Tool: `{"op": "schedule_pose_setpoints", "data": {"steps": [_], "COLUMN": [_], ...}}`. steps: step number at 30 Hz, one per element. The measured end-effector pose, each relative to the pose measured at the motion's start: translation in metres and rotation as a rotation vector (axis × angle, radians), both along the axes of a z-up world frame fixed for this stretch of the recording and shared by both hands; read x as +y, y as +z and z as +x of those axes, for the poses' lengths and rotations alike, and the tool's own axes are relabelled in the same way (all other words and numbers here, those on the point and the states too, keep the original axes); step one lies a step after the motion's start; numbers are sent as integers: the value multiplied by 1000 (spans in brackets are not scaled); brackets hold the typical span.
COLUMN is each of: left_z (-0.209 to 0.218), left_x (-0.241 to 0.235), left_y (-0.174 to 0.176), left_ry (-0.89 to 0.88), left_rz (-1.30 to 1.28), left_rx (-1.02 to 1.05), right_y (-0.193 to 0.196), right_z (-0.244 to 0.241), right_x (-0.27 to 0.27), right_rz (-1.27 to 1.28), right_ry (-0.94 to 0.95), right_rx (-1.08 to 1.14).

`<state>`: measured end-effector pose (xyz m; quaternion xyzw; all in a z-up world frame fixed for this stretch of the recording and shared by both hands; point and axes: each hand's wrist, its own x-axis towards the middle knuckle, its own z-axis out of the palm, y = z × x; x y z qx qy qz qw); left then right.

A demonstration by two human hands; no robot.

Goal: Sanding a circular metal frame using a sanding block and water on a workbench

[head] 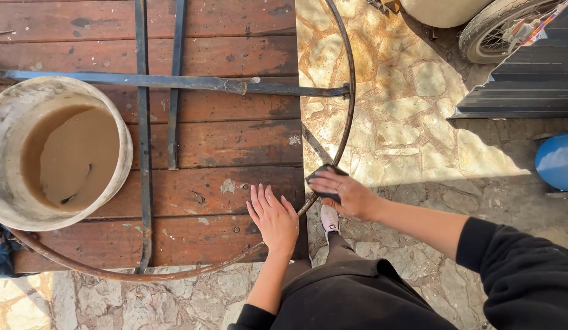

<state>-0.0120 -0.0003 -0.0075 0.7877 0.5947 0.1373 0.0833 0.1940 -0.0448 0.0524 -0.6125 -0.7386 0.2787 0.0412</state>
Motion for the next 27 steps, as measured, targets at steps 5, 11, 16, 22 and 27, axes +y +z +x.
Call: {"op": "schedule_pose_setpoints", "data": {"steps": [5, 11, 16, 22, 27], "left_z": [2, 1, 0, -1, -4], "left_x": [0, 1, 3, 4, 2], "left_y": [-2, -3, -7, -3, -11], "left_ry": [10, 30, 45, 49, 47], "left_rz": [-9, -21, -13, -7, -2], "left_rx": [31, 41, 59, 53, 83], "right_y": [-62, -37, -79, -85, -89], "right_z": [100, -5, 46, 9, -9], "right_x": [65, -12, 49, 66, 65], "right_rz": [369, 290, 539, 691, 702], "right_ry": [-310, -269, -399, -780, -945], "right_rx": [3, 379, 373, 386, 865]}}
